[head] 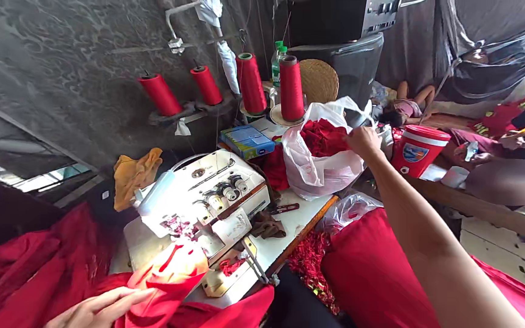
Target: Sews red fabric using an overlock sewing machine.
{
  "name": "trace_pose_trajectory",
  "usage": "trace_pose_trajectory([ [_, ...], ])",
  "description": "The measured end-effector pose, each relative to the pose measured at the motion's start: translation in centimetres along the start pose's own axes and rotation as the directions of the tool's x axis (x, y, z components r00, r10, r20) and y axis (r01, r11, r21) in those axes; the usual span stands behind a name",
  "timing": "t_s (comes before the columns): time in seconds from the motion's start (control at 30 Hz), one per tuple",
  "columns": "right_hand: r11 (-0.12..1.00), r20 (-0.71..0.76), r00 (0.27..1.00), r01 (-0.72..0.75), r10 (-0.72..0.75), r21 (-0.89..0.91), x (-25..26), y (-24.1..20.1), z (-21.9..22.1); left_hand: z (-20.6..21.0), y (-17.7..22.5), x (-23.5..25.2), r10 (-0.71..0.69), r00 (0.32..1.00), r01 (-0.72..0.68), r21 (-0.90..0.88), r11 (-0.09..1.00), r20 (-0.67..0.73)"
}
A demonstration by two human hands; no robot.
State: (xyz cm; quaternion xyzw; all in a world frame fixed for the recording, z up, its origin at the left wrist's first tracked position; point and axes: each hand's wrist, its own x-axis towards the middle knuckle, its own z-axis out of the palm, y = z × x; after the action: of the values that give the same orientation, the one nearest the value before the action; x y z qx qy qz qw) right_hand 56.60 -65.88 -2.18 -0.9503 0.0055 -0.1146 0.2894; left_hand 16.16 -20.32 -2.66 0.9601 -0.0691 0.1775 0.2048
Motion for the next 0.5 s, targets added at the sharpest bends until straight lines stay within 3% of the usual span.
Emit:
trace_pose_trajectory([
  [0.1, 0.989, -0.148, 0.982, 0.127, -0.114, 0.081, -0.8, 0.7, 0.5, 0.8, 2.2, 1.1, 0.09, 0.996, -0.089, -0.023, 0.996, 0.027],
  [0.2, 0.886, -0.324, 0.865, 0.444, -0.384, 0.134, -4.0, -2.7, -1.3, 1.3, 3.2, 2.1, 0.178, 0.984, -0.178, -0.079, 0.981, -0.013],
  [0.27, 0.766, -0.272, 0.787, 0.61, -0.554, 0.203, -7.8, -6.3, -2.1, 2.1, 3.1, 2.8, 0.216, 0.97, -0.232, -0.166, 0.958, -0.11],
  [0.33, 0.542, -0.178, 0.651, 0.729, -0.738, 0.418, -12.3, -10.0, -1.2, 3.4, 3.9, 4.0, 0.197, 0.951, -0.262, -0.281, 0.923, -0.239],
  [0.4, 0.287, -0.09, 0.485, 0.647, -0.87, 0.707, -17.1, -13.3, 1.3, 4.6, 5.4, 4.7, 0.109, 0.958, -0.238, -0.521, 0.82, -0.265],
  [0.43, 0.215, -0.066, 0.425, 0.578, -0.903, 0.787, -19.4, -14.7, 2.6, 5.2, 6.0, 4.7, 0.053, 0.968, -0.204, -0.638, 0.743, -0.247],
  [0.5, 0.165, -0.05, 0.395, 0.491, -0.917, 0.856, -22.9, -16.7, 5.0, 5.9, 7.0, 4.2, -0.03, 0.968, -0.175, -0.756, 0.631, -0.249],
])
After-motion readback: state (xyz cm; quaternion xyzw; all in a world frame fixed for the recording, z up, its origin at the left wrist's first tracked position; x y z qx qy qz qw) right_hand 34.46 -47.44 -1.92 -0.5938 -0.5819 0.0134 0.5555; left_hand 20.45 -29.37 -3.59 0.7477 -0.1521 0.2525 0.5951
